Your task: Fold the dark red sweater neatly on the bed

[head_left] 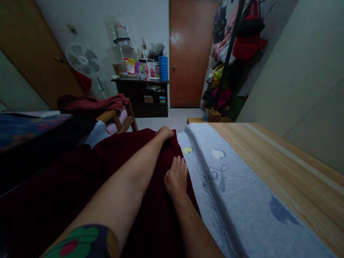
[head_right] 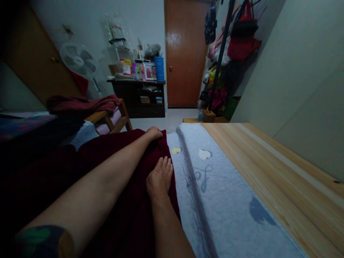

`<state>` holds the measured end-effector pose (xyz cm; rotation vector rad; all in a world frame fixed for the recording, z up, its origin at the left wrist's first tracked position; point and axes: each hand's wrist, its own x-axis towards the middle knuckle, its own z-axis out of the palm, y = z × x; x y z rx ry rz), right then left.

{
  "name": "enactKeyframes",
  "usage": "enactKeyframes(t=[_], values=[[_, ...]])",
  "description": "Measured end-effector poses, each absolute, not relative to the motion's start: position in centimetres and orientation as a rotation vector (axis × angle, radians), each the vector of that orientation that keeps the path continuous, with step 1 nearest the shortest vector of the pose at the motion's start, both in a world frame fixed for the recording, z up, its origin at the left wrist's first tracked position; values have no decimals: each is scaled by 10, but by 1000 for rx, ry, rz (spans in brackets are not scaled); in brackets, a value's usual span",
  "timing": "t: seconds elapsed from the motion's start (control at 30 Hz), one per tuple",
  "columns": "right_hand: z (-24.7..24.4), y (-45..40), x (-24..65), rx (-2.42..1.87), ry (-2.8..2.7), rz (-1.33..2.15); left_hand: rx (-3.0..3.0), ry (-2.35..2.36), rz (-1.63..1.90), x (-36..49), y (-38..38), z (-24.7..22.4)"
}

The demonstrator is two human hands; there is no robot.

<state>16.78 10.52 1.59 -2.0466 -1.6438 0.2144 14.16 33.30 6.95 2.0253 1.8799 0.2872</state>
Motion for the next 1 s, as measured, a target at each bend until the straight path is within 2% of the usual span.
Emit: enactKeyframes(t=[0.17, 0.4, 0.83, 1.0], values=[[17, 104, 168, -2046, -1652, 211, 2096, 1845, 210, 158, 341, 79], [17, 106, 168, -2032, -1622, 230, 2033, 1863, 231, 144, 338, 68], [15, 105, 167, -2024, -1560, 207, 2177, 1799, 570, 146, 319, 36], [14, 106, 168, -2034, -1596, 212, 2396, 1814, 650, 144, 308, 43]])
